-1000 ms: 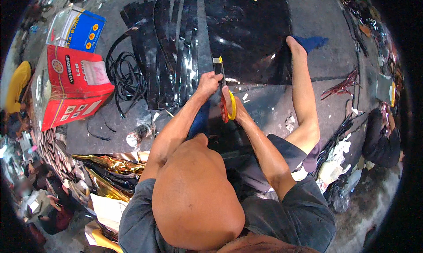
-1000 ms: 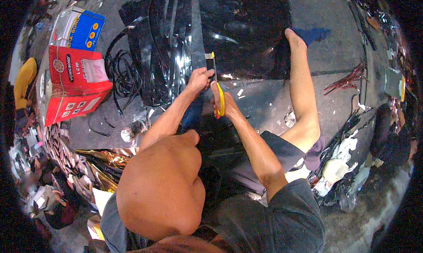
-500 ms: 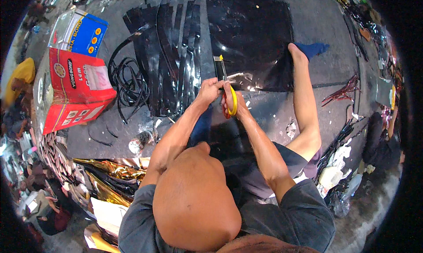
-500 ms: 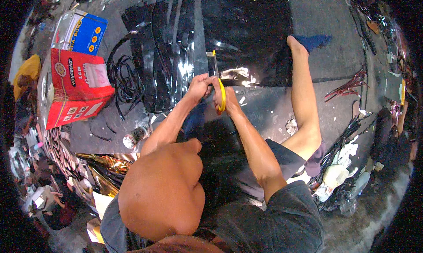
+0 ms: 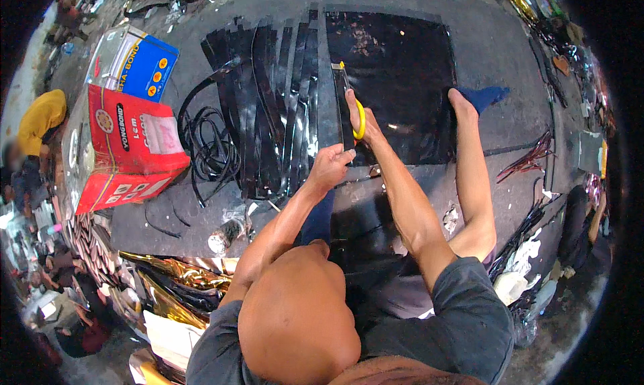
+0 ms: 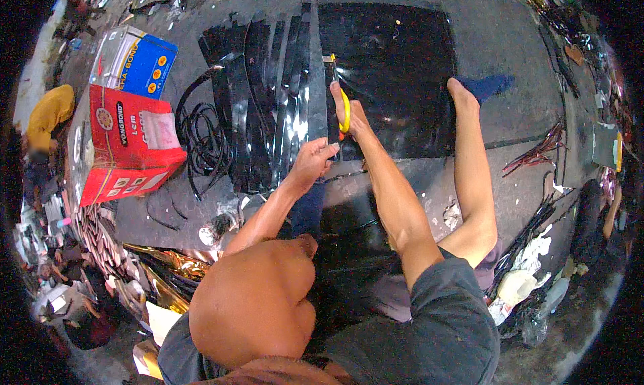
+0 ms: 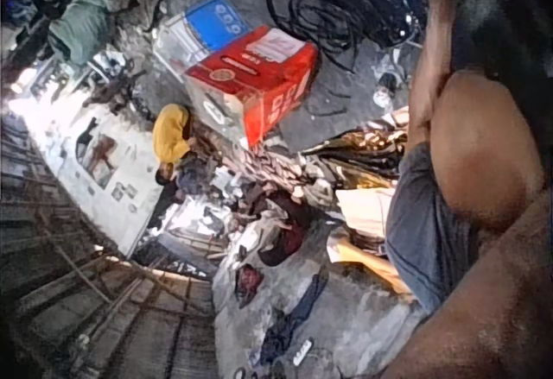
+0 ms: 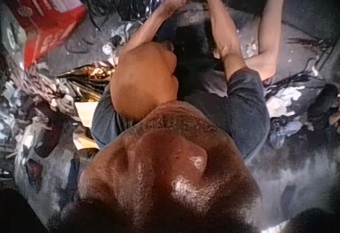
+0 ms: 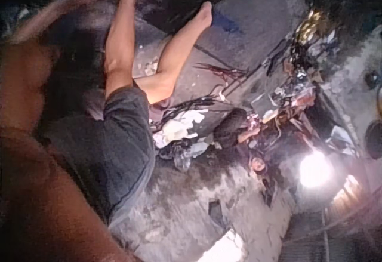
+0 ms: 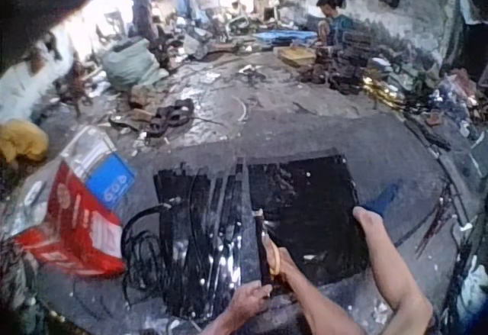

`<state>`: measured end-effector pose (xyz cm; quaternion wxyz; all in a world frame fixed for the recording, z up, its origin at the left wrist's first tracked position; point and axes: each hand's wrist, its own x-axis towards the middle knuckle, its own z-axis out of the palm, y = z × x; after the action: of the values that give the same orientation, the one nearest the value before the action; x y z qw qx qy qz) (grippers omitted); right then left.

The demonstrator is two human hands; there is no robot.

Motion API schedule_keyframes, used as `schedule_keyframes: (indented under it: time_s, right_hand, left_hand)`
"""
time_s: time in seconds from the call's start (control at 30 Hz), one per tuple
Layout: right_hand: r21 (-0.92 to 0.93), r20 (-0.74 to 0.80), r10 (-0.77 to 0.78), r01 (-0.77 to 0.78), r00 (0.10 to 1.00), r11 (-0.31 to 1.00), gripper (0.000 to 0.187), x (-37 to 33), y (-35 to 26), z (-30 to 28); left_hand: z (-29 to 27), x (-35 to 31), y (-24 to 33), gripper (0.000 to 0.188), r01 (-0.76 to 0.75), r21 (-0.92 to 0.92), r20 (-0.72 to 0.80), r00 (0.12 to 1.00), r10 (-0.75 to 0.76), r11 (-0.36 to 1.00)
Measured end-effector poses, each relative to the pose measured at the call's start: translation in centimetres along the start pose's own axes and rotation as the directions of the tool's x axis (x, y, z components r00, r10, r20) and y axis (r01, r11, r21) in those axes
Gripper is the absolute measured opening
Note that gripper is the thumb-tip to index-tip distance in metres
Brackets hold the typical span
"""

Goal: The person uses scissors to cut a black flexible sheet into narrow strips on a cluttered work surface. The person repeatedly cuts and removes strips from the sheet, leaving a pile of cut pieces nearby.

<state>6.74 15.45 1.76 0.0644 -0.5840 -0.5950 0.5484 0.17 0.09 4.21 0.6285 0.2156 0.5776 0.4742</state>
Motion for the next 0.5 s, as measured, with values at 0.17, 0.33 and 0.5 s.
schedule_keyframes:
  time_s: [0.17, 0.33, 0.5]
  right_hand:
    - [0.02, 0.073, 0.069, -0.071, 0.995, 0.997, 0.112, 4.1, -2.5, -0.9]
    - [0.052, -0.025, -0.043, 0.044, 0.999, 0.998, 0.108, 9.4, -5.7, -0.5]
    - [0.033, -0.045, -0.059, 0.061, 0.997, 0.998, 0.116, 16.4, -8.3, -1.0]
  left_hand:
    - [0.4, -1.3, 1.9, 0.029, -0.046, 0.06, -0.021, 0.999, 0.047, 0.997]
    - [0.2, -2.7, 2.7, 0.031, -0.054, 0.147, -0.038, 0.997, 0.06, 0.988]
    - [0.5, -4.7, 5.3, 0.021, -0.102, -0.014, 0.036, 0.994, 0.102, 0.995]
